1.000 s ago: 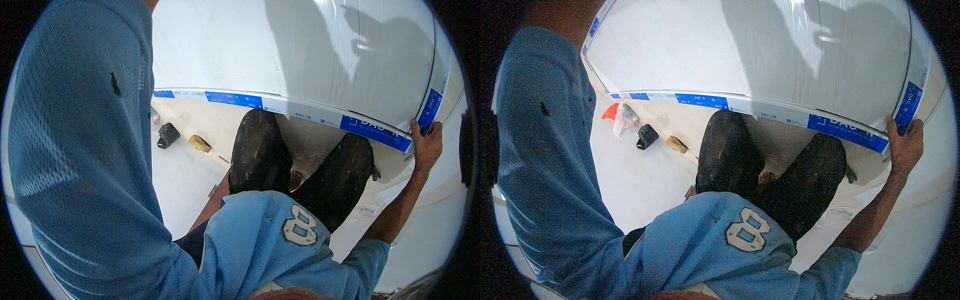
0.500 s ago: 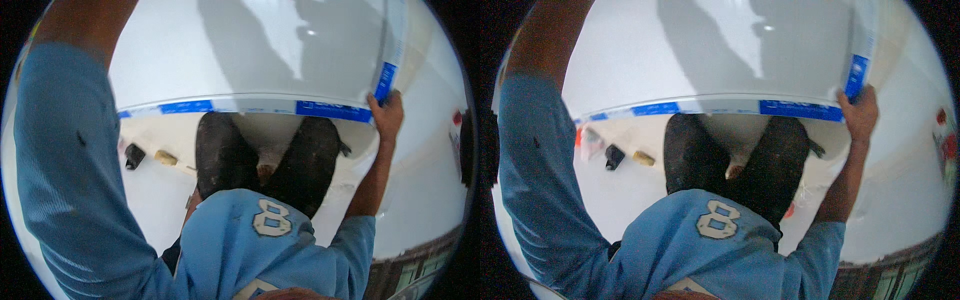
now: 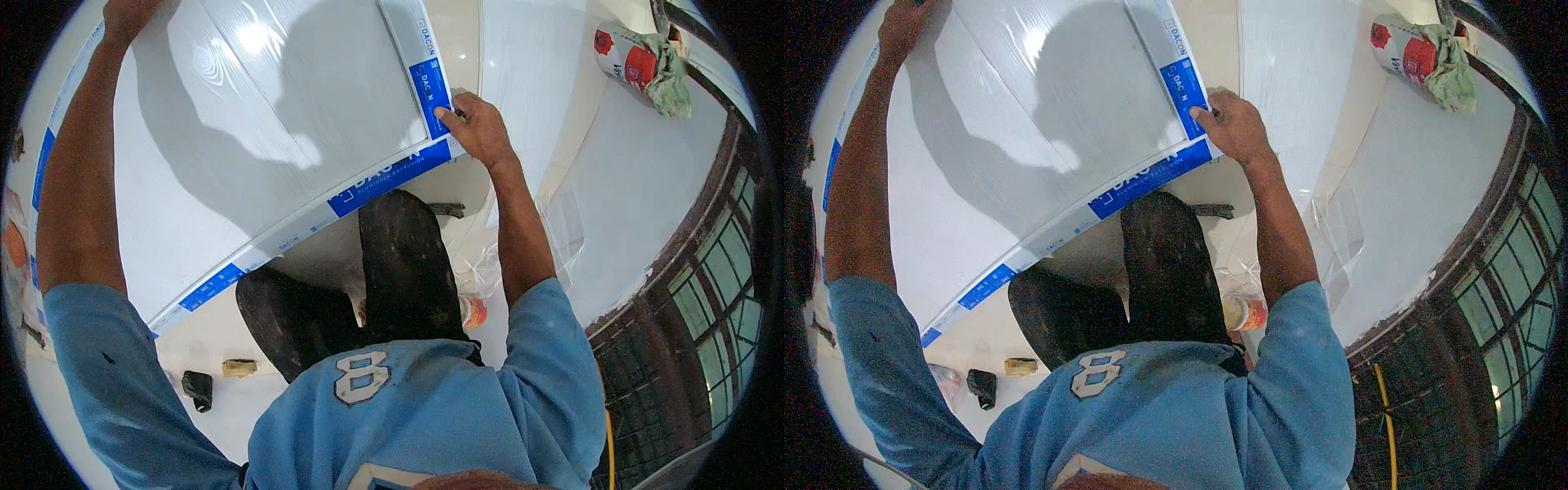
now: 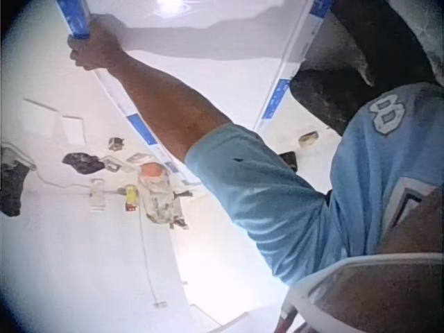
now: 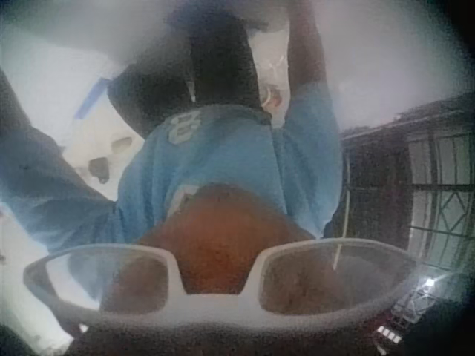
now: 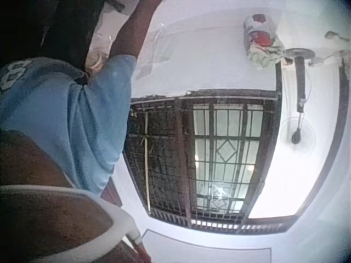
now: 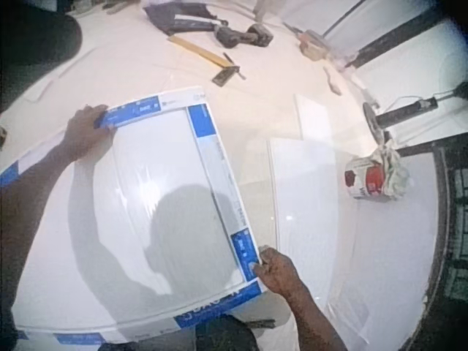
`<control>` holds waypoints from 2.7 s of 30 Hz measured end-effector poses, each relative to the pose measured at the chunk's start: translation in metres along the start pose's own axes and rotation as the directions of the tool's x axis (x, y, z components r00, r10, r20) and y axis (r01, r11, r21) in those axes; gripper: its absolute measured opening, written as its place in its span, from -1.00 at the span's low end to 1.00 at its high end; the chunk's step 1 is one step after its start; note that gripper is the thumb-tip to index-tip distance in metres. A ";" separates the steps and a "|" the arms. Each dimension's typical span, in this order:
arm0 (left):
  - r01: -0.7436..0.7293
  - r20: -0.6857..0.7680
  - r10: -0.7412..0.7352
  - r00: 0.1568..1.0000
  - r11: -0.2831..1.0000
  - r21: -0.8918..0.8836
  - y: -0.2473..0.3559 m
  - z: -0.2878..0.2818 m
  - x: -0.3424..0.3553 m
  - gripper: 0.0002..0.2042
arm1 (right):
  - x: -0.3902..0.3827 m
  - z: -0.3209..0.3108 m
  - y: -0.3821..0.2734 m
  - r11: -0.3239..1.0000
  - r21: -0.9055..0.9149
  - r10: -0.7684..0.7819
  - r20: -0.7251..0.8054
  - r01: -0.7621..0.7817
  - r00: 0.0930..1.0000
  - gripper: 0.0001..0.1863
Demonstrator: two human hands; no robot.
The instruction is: The person kneels on the floor and measures a white tile using a try square and pencil. They then use a utility knife and a straight edge to score and cut the tile along the marked line.
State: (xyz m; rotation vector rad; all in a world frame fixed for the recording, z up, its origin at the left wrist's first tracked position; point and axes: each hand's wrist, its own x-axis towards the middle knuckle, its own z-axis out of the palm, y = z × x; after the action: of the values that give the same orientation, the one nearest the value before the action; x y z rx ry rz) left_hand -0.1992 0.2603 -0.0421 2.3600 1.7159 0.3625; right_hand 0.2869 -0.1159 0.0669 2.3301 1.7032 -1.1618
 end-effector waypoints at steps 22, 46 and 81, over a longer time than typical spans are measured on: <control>0.160 0.149 -0.176 0.973 0.980 0.117 0.058 -0.042 -0.026 0.03 | 0.192 0.043 -0.156 0.992 -0.065 -0.123 -0.715 0.111 0.688 -0.20; -0.002 0.106 -0.019 0.994 0.982 0.191 -0.008 -0.001 -0.008 0.02 | -0.031 0.070 0.005 0.994 0.108 0.019 -0.437 0.031 0.899 -0.61; 0.097 0.074 -0.107 0.992 0.987 0.129 0.043 -0.031 -0.032 0.15 | 0.213 0.088 -0.262 0.806 -0.363 -0.591 -0.538 0.467 0.601 -0.11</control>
State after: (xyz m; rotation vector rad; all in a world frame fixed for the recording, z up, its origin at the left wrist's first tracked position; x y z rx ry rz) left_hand -0.1795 0.2174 -0.0019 2.3241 1.8633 0.1446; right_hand 0.0478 0.1231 -0.0184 2.2860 2.7338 -0.1325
